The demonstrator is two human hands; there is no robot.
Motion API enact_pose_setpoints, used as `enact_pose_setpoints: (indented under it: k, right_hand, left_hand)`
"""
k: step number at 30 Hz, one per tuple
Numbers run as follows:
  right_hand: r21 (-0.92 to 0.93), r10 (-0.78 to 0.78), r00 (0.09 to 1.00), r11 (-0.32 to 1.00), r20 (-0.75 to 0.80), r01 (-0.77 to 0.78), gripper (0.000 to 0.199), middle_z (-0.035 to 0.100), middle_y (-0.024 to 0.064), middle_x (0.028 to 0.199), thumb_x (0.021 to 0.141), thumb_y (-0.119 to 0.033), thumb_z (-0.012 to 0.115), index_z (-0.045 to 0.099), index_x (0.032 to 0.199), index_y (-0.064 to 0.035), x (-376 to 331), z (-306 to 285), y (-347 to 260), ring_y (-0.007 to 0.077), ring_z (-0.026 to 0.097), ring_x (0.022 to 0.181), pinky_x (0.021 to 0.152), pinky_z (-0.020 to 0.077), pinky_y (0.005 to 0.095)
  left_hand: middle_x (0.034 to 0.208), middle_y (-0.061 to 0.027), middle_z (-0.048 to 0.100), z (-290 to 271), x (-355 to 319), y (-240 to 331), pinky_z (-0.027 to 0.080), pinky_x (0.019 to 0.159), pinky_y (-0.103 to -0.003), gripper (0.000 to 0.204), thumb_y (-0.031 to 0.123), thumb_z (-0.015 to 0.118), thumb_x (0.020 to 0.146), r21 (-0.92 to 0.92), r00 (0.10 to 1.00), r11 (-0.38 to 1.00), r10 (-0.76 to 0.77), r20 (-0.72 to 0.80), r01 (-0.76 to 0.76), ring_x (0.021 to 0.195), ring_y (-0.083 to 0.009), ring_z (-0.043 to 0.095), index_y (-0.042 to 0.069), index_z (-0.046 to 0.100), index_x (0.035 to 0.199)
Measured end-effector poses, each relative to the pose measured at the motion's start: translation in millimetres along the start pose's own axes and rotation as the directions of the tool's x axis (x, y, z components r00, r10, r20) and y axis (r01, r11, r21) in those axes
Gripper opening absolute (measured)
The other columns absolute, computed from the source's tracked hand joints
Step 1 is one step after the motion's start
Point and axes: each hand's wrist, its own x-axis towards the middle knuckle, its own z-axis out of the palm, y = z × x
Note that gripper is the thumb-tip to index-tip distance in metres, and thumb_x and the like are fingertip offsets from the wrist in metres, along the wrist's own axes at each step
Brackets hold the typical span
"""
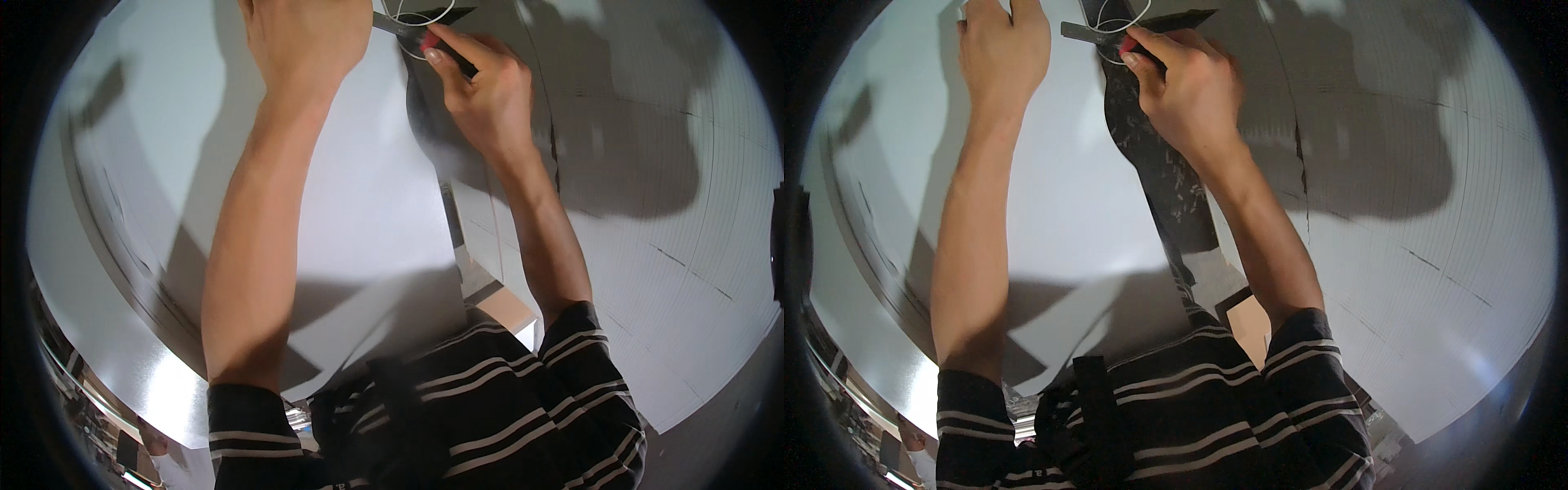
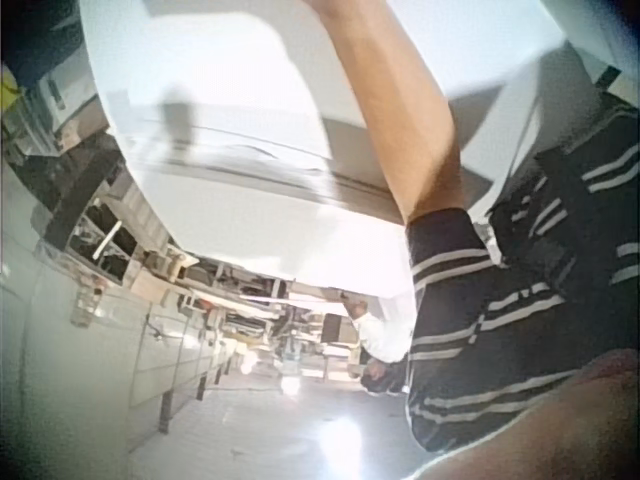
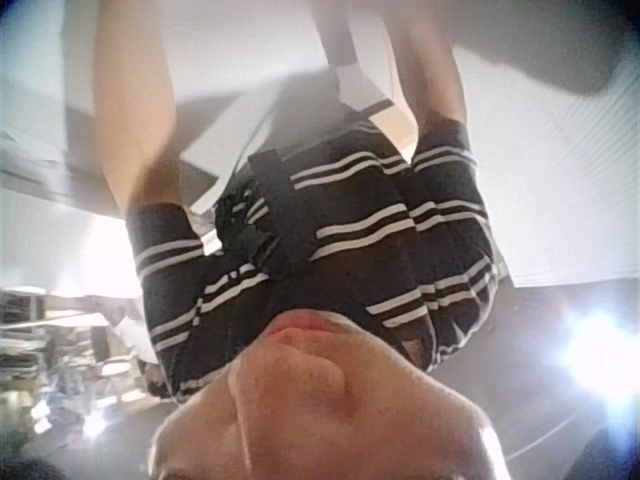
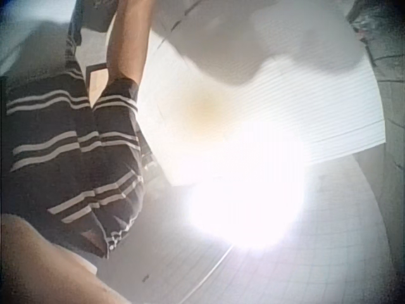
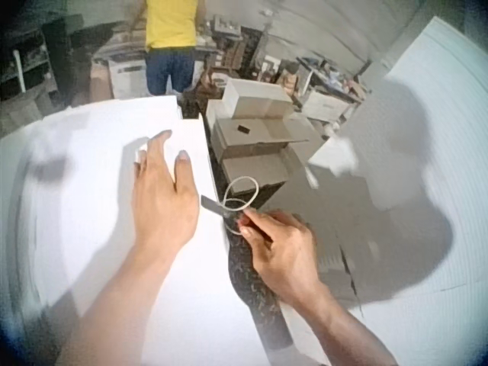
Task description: The person uses a utility knife to cut large white sheets on a workbench. They score the sheets along straight lines and snap them apart, repeating the process on multiple sheets.
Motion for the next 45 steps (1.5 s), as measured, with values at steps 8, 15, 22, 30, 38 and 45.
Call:
enact_pose_setpoints:
  k: [8, 15, 22, 30, 38, 45]
  right_hand:
    - [-0.008, -0.039, 0.998, 0.999, -0.044, 0.038, 0.024, 0.075, 0.0151, 0.098, 0.090, -0.015, 0.077, 0.079, 0.113, -0.0118, 56.7, 34.8, -4.8, 0.0335, 0.072, 0.083, 0.073, 0.0555, 0.0390]
    - [-0.055, 0.060, 0.998, 0.997, 0.005, -0.059, 0.025, 0.076, 0.0139, 0.087, 0.093, -0.025, 0.075, 0.080, 0.116, -0.0172, 102.6, 61.9, 4.2, 0.0328, 0.071, 0.070, 0.069, 0.0558, 0.0408]
    - [-0.059, 0.095, 0.995, 0.994, -0.011, -0.095, 0.029, 0.076, 0.0130, 0.079, 0.092, -0.036, 0.076, 0.080, 0.116, -0.0197, 143.7, 85.1, 10.1, 0.0332, 0.074, 0.075, 0.073, 0.0577, 0.0423]
    - [-0.041, 0.227, 0.972, 0.973, 0.054, -0.225, 0.027, 0.078, 0.0128, 0.095, 0.093, -0.037, 0.072, 0.080, 0.113, -0.0207, 186.6, 107.0, 37.6, 0.0354, 0.074, 0.089, 0.080, 0.0576, 0.0452]
    - [-0.280, 0.338, 0.592, 0.941, 0.732, -0.191, 0.046, 0.075, 0.0170, 0.096, 0.100, -0.046, 0.065, 0.076, 0.115, -0.0039, 181.5, 111.6, 139.9, 0.0293, 0.073, 0.081, 0.068, 0.0562, 0.0452]
    - [0.279, -0.058, 0.557, 0.905, 0.828, -0.320, 0.035, 0.069, 0.0079, 0.094, 0.109, -0.025, 0.056, 0.063, 0.134, -0.0027, 239.4, 52.7, 132.7, 0.0137, 0.066, 0.071, 0.056, 0.0546, 0.0294]
  left_hand:
    - [0.143, -0.0251, 0.053, -14.7, -13.6, -17.1, 0.018, 0.127, -0.055, 0.075, 0.019, 0.074, 0.082, 0.100, 0.980, 0.980, 0.159, 0.122, -0.171, 0.142, -0.0406, 0.044, 0.006, 0.045, 0.150]
    - [0.158, -0.0304, 0.040, -13.8, -26.1, -22.2, 0.019, 0.127, -0.053, 0.080, 0.030, 0.082, 0.080, 0.303, 0.933, 0.910, 0.189, 0.305, -0.283, 0.152, -0.0423, 0.032, 0.005, 0.050, 0.149]
    - [0.159, -0.0295, 0.039, -18.7, -27.7, -15.7, 0.020, 0.126, -0.054, 0.076, 0.030, 0.081, 0.080, 0.290, 0.928, 0.910, 0.205, 0.311, -0.298, 0.152, -0.0411, 0.032, 0.004, 0.055, 0.147]
    - [0.160, -0.0267, 0.040, -15.5, -25.1, -11.9, 0.022, 0.126, -0.054, 0.070, 0.032, 0.077, 0.086, 0.284, 0.929, 0.912, 0.204, 0.309, -0.295, 0.152, -0.0394, 0.034, 0.008, 0.055, 0.148]
    - [0.149, -0.0216, 0.055, -5.1, -14.6, -29.9, 0.030, 0.124, -0.052, 0.044, 0.028, 0.072, 0.092, 0.311, 0.976, 0.926, 0.203, 0.072, -0.216, 0.145, -0.0376, 0.045, 0.009, 0.066, 0.132]
    - [0.135, -0.0210, 0.067, 0.2, -5.6, -45.2, 0.046, 0.112, -0.047, 0.033, 0.024, 0.072, 0.094, 0.501, 0.986, 0.865, 0.108, -0.131, -0.028, 0.128, -0.0360, 0.062, 0.004, 0.071, 0.120]
